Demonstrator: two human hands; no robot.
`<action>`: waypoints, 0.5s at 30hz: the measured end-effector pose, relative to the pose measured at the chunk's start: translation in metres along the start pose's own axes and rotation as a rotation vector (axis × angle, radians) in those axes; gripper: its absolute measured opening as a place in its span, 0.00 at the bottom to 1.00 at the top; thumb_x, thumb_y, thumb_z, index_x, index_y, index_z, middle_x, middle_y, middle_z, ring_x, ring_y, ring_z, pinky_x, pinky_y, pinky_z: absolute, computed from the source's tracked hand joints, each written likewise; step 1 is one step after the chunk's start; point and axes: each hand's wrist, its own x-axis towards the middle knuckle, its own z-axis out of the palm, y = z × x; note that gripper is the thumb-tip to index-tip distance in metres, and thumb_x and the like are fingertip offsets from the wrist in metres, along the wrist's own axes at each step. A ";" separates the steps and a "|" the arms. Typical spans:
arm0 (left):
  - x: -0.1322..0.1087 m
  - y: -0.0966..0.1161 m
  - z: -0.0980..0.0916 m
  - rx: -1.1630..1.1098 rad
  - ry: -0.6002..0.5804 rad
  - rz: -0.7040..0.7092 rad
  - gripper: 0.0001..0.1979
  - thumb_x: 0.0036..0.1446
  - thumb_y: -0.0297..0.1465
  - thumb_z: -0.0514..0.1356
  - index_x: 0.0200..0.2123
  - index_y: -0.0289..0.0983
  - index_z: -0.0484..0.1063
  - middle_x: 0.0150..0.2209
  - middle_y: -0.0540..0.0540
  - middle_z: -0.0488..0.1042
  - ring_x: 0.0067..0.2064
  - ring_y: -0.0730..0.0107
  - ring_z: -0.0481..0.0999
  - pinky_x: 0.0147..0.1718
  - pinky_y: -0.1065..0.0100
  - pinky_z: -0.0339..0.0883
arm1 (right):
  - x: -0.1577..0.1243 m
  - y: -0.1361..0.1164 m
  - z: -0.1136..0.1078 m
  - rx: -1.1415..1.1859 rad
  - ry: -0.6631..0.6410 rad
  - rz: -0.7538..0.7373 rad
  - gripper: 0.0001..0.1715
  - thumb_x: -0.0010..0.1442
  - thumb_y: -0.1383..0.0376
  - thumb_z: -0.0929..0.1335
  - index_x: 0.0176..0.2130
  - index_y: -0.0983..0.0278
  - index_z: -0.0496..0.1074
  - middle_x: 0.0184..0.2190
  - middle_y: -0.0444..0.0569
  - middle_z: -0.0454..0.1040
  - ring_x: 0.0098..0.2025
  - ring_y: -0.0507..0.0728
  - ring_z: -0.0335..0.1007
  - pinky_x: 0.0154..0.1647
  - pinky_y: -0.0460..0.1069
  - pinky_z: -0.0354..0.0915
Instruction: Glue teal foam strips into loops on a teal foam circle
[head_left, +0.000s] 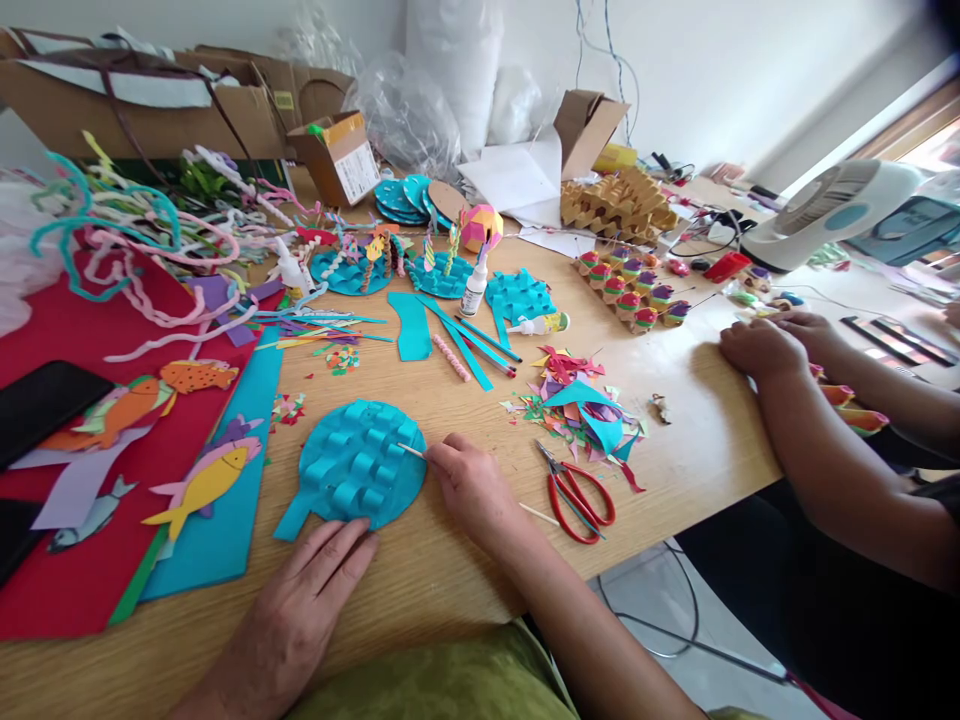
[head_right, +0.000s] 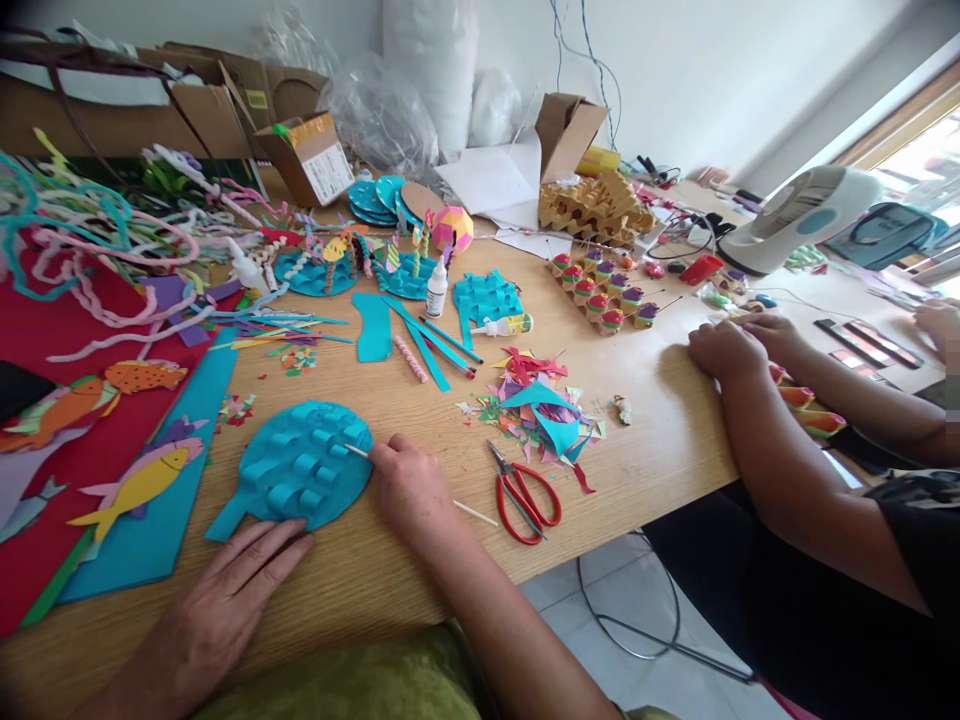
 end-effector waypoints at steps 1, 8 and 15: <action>0.000 0.000 0.000 -0.005 0.001 -0.001 0.22 0.63 0.22 0.41 0.51 0.38 0.69 0.52 0.48 0.70 0.55 0.65 0.64 0.58 0.63 0.52 | -0.001 0.000 0.000 0.014 0.011 -0.007 0.15 0.61 0.72 0.59 0.39 0.61 0.72 0.35 0.49 0.71 0.34 0.53 0.68 0.32 0.45 0.58; 0.004 0.001 -0.002 0.011 0.027 0.015 0.22 0.63 0.22 0.41 0.50 0.38 0.70 0.51 0.48 0.71 0.55 0.66 0.64 0.58 0.64 0.52 | -0.018 -0.001 -0.007 0.152 0.101 -0.017 0.13 0.62 0.71 0.60 0.37 0.63 0.72 0.33 0.48 0.71 0.34 0.52 0.68 0.34 0.43 0.59; 0.003 0.000 -0.001 0.098 0.011 0.043 0.23 0.61 0.20 0.41 0.49 0.38 0.71 0.50 0.47 0.71 0.54 0.66 0.65 0.57 0.63 0.54 | -0.016 -0.009 0.004 0.066 -0.014 -0.016 0.14 0.60 0.73 0.60 0.39 0.62 0.72 0.34 0.48 0.71 0.34 0.52 0.68 0.33 0.43 0.59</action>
